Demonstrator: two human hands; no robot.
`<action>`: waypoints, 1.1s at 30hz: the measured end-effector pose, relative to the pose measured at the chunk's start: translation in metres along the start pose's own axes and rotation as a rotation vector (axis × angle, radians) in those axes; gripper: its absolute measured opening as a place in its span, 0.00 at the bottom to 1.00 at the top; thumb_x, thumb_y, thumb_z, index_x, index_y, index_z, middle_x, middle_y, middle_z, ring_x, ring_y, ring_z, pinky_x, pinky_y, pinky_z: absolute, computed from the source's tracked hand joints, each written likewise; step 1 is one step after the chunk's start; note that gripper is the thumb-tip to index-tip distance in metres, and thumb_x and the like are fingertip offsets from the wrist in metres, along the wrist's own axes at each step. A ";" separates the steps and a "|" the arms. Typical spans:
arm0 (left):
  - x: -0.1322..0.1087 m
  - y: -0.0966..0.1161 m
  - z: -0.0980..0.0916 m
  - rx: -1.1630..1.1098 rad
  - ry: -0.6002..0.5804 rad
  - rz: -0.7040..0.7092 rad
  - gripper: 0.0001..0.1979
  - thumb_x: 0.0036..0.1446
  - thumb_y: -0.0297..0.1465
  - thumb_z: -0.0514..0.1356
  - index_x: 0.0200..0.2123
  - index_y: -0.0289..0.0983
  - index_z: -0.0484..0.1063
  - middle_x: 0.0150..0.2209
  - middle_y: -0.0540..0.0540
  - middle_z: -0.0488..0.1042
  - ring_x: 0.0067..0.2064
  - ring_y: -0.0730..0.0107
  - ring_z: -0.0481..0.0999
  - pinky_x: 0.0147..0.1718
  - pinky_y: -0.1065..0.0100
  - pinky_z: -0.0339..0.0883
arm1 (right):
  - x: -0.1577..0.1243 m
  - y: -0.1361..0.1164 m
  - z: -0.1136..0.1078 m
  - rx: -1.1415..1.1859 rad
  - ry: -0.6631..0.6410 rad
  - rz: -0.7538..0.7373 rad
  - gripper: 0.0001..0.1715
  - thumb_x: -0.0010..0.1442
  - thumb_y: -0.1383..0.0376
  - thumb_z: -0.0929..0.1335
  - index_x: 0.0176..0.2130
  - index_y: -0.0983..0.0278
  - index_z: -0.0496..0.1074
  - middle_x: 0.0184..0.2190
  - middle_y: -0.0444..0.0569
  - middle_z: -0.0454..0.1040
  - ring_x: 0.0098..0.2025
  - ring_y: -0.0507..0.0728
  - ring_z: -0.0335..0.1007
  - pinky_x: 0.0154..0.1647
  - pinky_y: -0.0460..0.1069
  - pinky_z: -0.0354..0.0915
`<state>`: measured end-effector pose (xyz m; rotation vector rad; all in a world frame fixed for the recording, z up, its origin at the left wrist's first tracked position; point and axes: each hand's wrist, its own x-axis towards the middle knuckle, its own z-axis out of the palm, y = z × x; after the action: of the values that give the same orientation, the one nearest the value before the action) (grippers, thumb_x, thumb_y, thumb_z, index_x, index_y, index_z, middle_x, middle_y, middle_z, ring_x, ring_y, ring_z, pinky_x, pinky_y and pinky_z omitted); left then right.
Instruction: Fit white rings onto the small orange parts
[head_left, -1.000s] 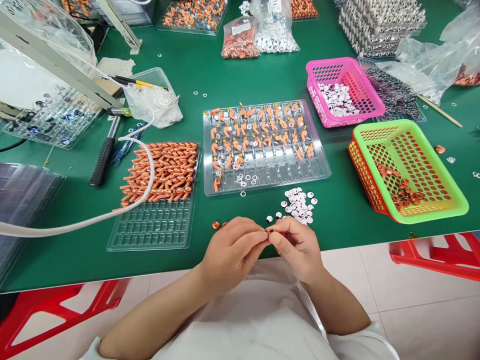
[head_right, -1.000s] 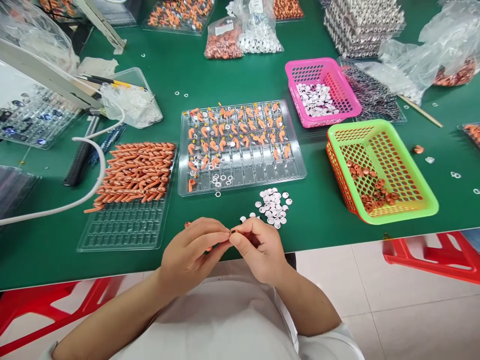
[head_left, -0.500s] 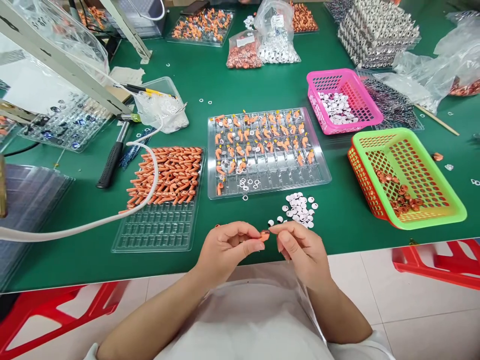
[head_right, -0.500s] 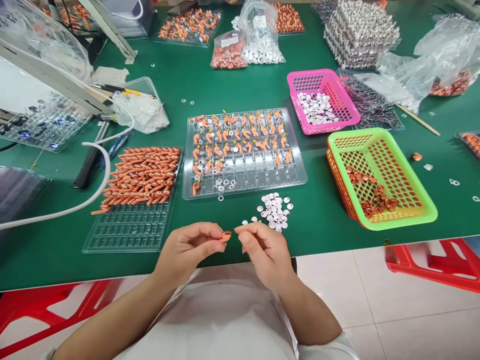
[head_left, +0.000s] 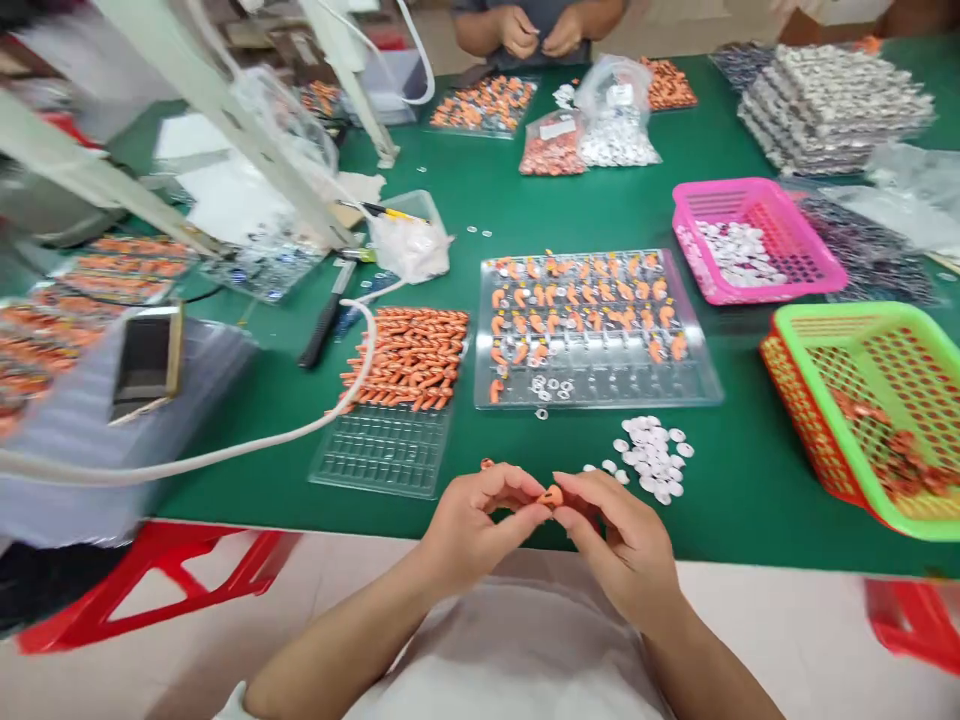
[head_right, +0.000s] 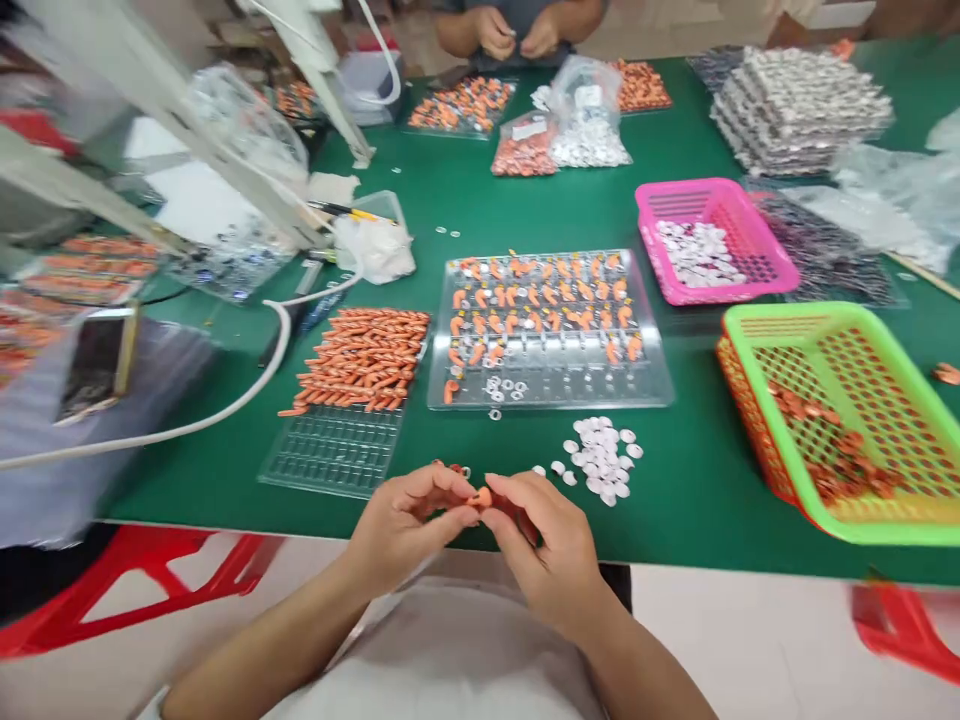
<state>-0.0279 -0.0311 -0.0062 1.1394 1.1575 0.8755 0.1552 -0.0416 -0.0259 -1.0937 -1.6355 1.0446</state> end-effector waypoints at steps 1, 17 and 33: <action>-0.002 0.002 -0.005 0.101 0.031 0.073 0.01 0.55 0.26 0.65 0.33 0.34 0.77 0.32 0.44 0.83 0.32 0.67 0.82 0.37 0.66 0.78 | -0.001 0.000 0.001 -0.013 -0.036 -0.007 0.19 0.65 0.68 0.68 0.55 0.56 0.72 0.35 0.47 0.77 0.30 0.53 0.71 0.28 0.46 0.70; -0.008 -0.013 -0.173 0.819 0.981 -0.027 0.11 0.55 0.36 0.61 0.36 0.36 0.79 0.31 0.46 0.81 0.30 0.66 0.78 0.34 0.68 0.72 | -0.009 0.013 -0.010 -0.326 0.075 0.244 0.18 0.62 0.48 0.66 0.45 0.52 0.78 0.36 0.46 0.79 0.28 0.57 0.76 0.23 0.47 0.70; 0.005 -0.005 -0.174 1.046 0.803 -0.197 0.13 0.56 0.39 0.58 0.34 0.39 0.78 0.29 0.49 0.80 0.31 0.64 0.78 0.31 0.68 0.68 | -0.008 0.023 -0.008 -0.246 0.021 0.063 0.13 0.64 0.60 0.66 0.46 0.47 0.76 0.29 0.46 0.77 0.23 0.59 0.73 0.20 0.52 0.68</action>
<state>-0.1966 0.0100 -0.0146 1.4718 2.5252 0.5449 0.1689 -0.0417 -0.0473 -1.3198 -1.7556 0.8846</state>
